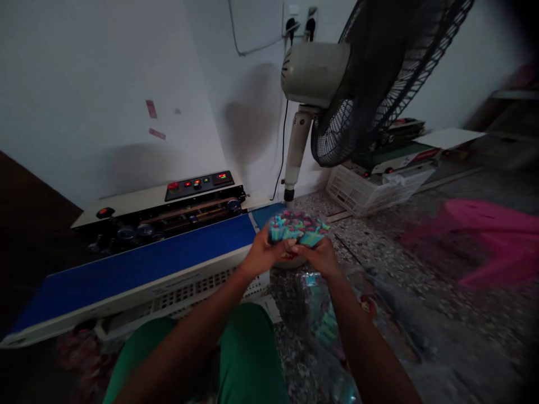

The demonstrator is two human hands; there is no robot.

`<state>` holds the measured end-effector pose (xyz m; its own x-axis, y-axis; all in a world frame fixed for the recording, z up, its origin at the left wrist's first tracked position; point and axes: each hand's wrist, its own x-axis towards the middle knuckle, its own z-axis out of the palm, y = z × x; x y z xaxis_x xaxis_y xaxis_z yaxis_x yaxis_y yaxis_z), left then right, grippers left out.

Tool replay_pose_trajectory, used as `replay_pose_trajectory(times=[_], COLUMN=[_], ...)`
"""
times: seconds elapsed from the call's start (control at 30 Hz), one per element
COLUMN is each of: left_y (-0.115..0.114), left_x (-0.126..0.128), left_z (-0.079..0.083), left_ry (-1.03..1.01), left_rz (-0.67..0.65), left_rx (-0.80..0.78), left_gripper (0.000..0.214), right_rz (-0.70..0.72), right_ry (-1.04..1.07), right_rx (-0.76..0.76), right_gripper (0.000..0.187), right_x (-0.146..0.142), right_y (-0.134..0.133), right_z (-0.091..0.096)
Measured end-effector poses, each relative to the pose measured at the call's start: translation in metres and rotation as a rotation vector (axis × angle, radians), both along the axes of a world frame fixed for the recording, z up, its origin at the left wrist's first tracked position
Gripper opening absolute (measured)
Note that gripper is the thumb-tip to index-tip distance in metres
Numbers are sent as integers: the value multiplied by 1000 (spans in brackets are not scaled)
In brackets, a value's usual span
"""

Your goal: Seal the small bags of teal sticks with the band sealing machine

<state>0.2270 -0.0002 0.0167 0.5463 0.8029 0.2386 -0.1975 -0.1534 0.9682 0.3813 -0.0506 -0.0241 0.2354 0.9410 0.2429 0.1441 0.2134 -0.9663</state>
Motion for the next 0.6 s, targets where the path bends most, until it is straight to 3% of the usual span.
replay_pose_trajectory(times=[0.1, 0.23, 0.37, 0.5, 0.6], left_y=[47, 89, 105, 111, 118], left_x=[-4, -5, -6, -3, -2], left_z=[13, -13, -37, -34, -33], left_ry=[5, 30, 64, 65, 36], left_rz=[-33, -6, 42, 52, 44], left_rx=[35, -13, 11, 52, 115], left_gripper=[43, 65, 62, 51, 62], right_rz=[2, 57, 73, 19, -12], right_ry=[-56, -48, -69, -87, -99], right_rx=[108, 74, -26, -29, -4], right_gripper=[21, 39, 46, 42, 40], right_x=[1, -1, -2, -2, -1], right_y=[46, 86, 100, 105, 107], right_z=[17, -2, -24, -21, -15])
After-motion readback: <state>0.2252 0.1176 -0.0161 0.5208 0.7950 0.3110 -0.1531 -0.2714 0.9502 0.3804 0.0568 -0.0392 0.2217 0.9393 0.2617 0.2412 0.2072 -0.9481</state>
